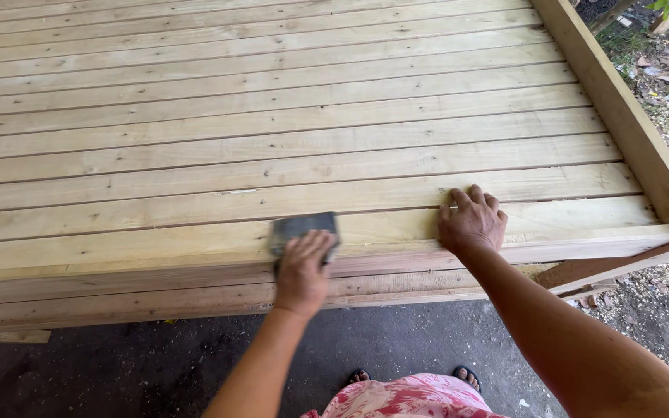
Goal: The person sands the slatted surface of a large wooden frame by hand, rubbing a piece of sandpaper back and forth across the planks while steadying the wood with the other hand. They work progressively along the boards and around the frame edges, repositioning the sandpaper as they cover new sections.
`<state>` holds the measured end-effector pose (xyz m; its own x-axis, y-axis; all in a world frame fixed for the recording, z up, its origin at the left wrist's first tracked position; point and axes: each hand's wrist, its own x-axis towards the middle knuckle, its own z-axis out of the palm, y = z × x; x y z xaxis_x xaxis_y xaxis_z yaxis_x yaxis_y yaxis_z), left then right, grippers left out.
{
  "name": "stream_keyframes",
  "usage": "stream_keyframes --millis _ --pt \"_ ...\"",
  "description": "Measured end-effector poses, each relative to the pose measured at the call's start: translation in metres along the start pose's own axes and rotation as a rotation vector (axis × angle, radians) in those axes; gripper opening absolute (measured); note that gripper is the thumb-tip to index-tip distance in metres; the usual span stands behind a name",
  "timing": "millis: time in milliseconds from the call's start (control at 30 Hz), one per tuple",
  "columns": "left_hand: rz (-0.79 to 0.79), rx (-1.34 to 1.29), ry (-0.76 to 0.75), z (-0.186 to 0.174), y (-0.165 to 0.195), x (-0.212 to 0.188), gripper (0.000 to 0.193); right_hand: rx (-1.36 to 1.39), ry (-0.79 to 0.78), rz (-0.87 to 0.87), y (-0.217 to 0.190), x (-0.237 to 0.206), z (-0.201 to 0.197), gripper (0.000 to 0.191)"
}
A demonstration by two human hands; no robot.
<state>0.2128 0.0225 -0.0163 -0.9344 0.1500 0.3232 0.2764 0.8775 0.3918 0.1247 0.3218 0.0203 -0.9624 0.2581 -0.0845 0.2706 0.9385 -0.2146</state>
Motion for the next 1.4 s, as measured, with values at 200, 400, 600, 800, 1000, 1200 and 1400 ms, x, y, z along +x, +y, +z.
stream_keyframes --millis 200,400,600,800,1000,1200,1400 --pt "-0.25 0.176 0.106 -0.008 -0.003 -0.005 0.043 -0.018 -0.026 -0.007 -0.001 0.001 -0.001 0.05" --pt "0.012 0.005 -0.005 0.066 0.091 0.024 0.037 -0.056 -0.046 -0.052 0.003 0.004 0.003 0.054" --pt "-0.298 0.183 0.115 -0.01 0.002 -0.002 0.036 -0.065 -0.084 -0.153 0.008 0.009 0.004 0.058" --pt "-0.271 0.209 0.114 0.058 0.086 0.013 0.045 -0.108 -0.107 -0.274 0.002 0.013 0.002 0.05" --pt "-0.097 0.034 0.071 0.072 0.105 0.019 0.041 0.01 -0.129 -0.308 0.007 0.015 -0.001 0.052" --pt "-0.335 0.211 0.198 0.013 0.04 0.004 0.042 0.003 -0.105 -0.346 0.009 0.016 0.001 0.047" --pt "-0.16 0.012 0.08 0.09 0.146 0.024 0.059 -0.003 -0.088 -0.361 0.008 0.016 0.002 0.047"
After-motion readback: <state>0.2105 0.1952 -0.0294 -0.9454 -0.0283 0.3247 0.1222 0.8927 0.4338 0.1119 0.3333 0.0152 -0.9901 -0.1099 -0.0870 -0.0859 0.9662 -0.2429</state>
